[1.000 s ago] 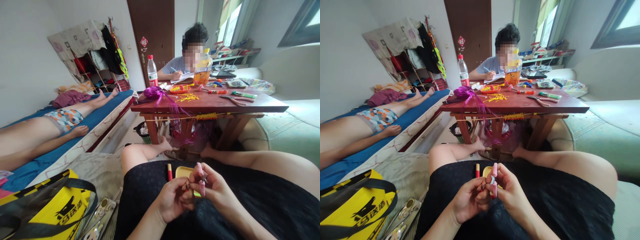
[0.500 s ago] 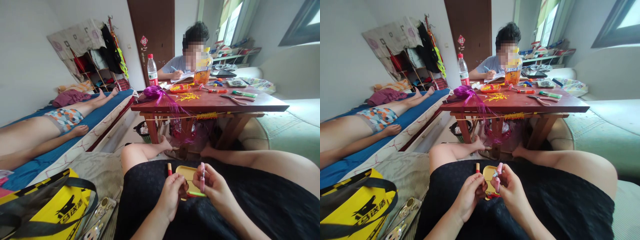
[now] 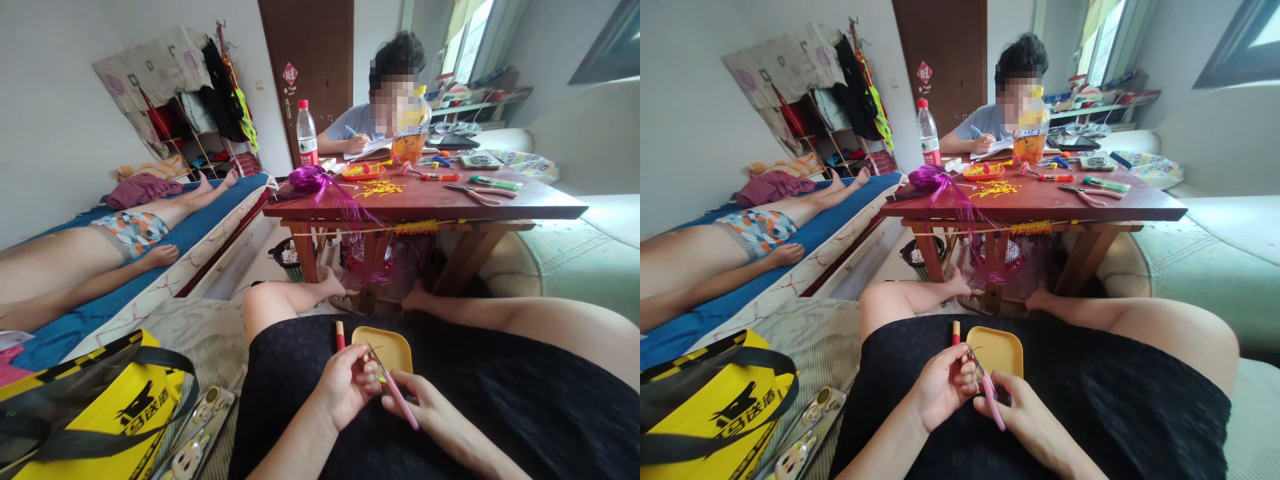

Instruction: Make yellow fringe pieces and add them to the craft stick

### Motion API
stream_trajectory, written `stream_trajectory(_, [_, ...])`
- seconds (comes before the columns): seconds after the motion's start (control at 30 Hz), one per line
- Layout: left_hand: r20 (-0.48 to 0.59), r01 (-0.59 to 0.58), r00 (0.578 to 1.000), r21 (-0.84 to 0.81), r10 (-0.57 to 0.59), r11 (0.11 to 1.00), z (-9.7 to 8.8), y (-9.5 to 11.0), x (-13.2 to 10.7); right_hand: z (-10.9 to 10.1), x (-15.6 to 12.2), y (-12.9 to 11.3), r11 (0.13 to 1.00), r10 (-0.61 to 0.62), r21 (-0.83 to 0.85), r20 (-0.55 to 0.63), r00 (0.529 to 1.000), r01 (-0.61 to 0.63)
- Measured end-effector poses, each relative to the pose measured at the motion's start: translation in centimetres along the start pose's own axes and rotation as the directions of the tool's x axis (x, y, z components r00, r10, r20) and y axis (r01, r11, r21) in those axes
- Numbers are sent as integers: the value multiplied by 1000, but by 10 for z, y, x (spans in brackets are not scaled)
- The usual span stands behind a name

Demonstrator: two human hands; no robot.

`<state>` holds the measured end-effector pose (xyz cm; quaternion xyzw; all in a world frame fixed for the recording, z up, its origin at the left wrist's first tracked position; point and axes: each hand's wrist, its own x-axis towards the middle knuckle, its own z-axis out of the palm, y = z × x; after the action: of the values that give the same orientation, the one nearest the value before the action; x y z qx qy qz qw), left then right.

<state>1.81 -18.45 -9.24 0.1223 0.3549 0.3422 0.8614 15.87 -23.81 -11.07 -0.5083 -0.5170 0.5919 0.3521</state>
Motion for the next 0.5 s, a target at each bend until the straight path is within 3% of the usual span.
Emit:
stream_trajectory(0.27, [8,131,991,-88,-131,987,-4,0,2,-1,2,1,998,7,59,111,994,-13])
stream_trajectory(0.5, [23,170,985,-120,-168,978,-9,-1,6,-1,1,-2,999,30,15,98,995,-32])
